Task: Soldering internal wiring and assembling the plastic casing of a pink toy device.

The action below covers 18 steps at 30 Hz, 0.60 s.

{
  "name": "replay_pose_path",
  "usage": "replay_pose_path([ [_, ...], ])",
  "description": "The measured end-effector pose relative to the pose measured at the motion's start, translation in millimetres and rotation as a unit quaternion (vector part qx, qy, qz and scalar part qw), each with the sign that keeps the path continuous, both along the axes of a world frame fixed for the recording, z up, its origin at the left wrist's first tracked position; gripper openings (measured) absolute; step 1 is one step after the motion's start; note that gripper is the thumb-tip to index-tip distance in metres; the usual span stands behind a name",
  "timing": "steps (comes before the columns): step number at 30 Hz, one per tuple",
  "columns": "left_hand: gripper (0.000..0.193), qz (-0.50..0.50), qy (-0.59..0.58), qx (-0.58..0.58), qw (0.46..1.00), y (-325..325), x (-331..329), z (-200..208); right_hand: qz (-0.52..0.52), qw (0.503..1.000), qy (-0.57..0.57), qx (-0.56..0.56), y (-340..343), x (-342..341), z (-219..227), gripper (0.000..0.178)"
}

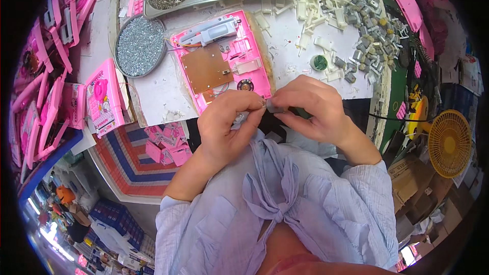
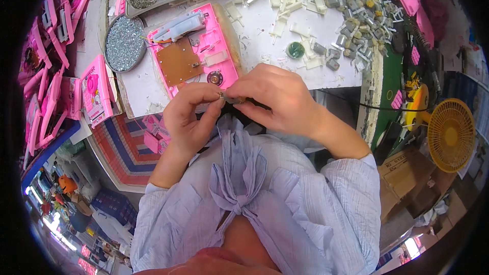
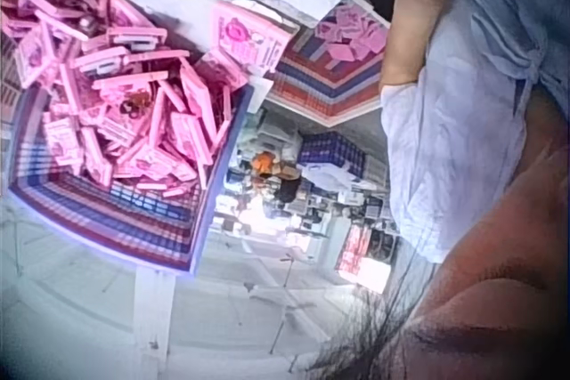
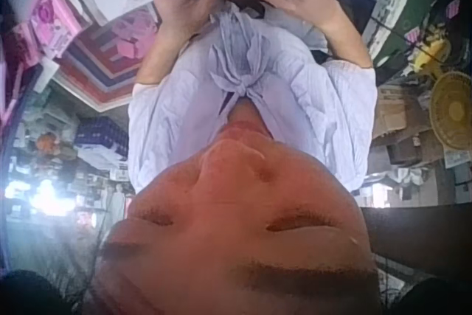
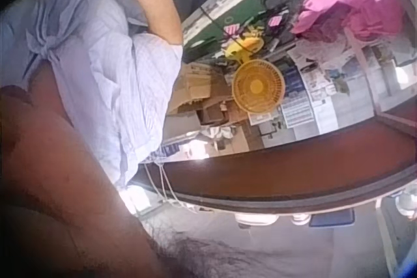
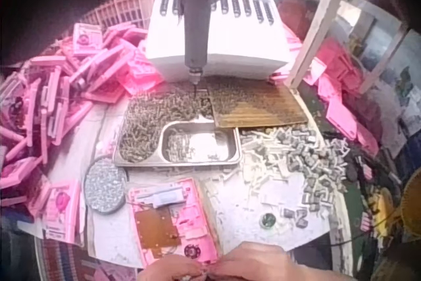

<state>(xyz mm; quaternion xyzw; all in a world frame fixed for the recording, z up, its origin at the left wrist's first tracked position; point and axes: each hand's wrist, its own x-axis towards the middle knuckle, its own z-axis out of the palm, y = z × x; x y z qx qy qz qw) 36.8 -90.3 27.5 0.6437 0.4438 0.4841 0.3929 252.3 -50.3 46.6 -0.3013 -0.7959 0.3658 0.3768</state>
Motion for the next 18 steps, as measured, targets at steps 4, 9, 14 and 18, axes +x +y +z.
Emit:
replay_pose_path([
  [4, 0.020, -0.020, -0.032, -0.037, 0.999, 3, -3, 3, 0.010, 0.997, -0.015, 0.081, 2, -2, 0, 0.037],
  [9, 0.021, -0.048, 0.025, 0.001, 0.999, 8, -9, 7, 0.034, 0.986, -0.024, 0.159, 5, -3, -7, 0.032],
  [14, 0.021, -0.007, 0.047, 0.024, 0.999, 7, -12, 4, 0.046, 0.983, -0.029, 0.175, 10, -2, -13, 0.032],
  [18, 0.020, 0.020, 0.013, -0.008, 1.000, 11, -18, 1, 0.027, 0.985, -0.031, 0.169, 11, -1, -17, 0.033],
])
